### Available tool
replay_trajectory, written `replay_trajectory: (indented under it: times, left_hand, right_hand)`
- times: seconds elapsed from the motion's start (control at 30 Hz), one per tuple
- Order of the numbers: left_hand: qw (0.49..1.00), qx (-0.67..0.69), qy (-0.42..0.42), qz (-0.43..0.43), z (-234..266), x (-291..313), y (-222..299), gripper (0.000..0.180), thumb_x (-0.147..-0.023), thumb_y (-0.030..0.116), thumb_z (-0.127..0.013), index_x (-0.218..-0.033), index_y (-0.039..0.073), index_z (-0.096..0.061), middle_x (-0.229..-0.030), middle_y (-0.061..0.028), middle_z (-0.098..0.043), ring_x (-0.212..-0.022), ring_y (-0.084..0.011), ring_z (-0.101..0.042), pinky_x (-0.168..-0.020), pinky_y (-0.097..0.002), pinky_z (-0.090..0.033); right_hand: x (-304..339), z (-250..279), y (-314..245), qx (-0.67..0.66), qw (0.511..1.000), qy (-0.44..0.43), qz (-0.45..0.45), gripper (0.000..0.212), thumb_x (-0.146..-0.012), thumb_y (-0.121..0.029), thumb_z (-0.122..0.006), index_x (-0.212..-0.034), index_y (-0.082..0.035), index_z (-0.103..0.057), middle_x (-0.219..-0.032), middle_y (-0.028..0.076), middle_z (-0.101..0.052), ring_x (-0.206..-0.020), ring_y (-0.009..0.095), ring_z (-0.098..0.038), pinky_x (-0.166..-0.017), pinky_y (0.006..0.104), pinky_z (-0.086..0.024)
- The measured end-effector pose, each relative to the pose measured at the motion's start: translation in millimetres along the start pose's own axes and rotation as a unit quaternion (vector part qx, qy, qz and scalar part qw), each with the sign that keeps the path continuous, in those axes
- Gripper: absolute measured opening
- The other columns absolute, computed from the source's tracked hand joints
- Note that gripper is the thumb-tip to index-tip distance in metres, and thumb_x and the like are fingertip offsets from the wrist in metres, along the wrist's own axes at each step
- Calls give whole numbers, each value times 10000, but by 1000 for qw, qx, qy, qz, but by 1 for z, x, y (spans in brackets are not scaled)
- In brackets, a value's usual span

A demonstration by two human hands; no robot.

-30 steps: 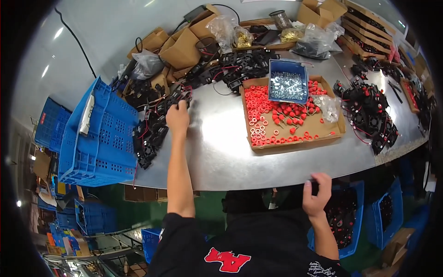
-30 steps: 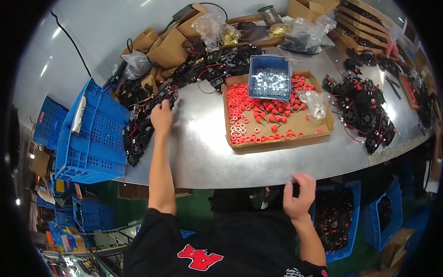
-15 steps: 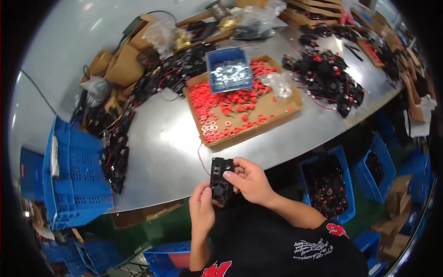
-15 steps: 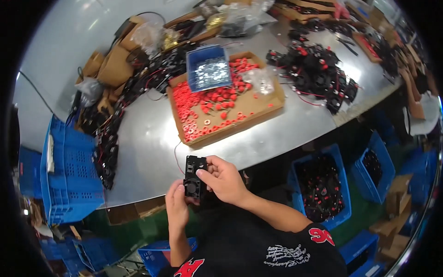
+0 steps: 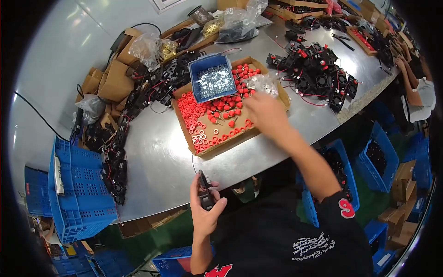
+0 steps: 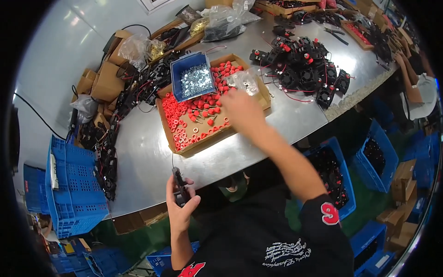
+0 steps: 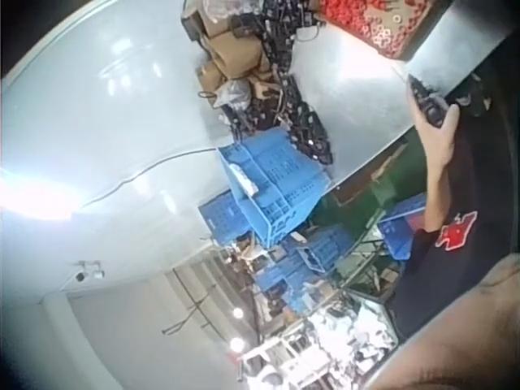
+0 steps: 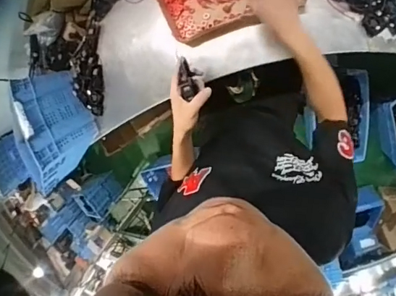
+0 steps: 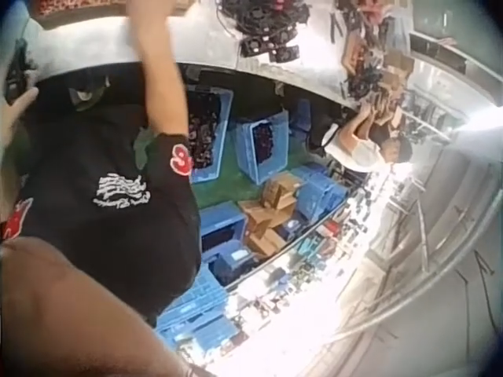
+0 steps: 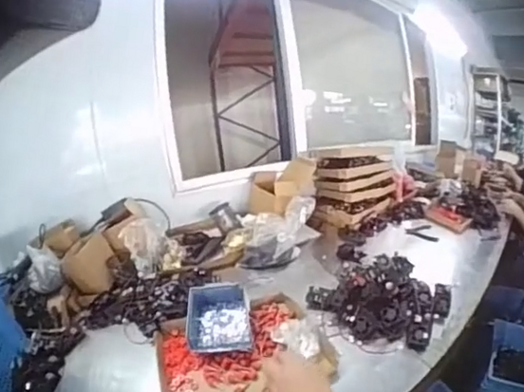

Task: Assembling small electronic components by hand at a factory workbench.

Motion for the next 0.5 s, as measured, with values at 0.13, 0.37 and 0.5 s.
replay_trajectory:
  times: [0.13,0.37,0.5]
  left_hand:
    - [997,15,71,-37,-6,8,9,788,-737,24,-732,-1433,15,-362,-1115,-84,-523,-902,-117,-509,-828,-280,-453]
    - [960,263,90,41,-1,10,-22,609,-610,175,-562,-1178,-15,-448,-972,-101,-484,-900,-236,-463,-839,-342,-401]
    - [950,301,81,36,-6,9,-20,559,-601,202,-542,-1103,-44,-532,-901,-136,-521,-824,-264,-535,-802,-378,-451]
  right_hand:
    - [-34,-21,53,77,995,-61,33,143,-827,-68,-598,-932,-10,-675,-949,169,-650,-944,365,-641,-823,461,-528]
    - [-61,-35,54,179,954,-240,-10,155,-788,-85,-597,-855,26,-681,-877,248,-685,-846,394,-681,-767,474,-556]
    - [-44,10,18,106,992,-64,8,140,-778,-139,-647,-787,0,-667,-815,189,-691,-755,349,-682,-674,429,-541]
Point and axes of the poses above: each hand's wrist, its own x-axis away from the middle knuckle, its own z-axis out of the back of the hand, y = z × x, the point moved 9 cm from there along -x, towards the middle knuckle
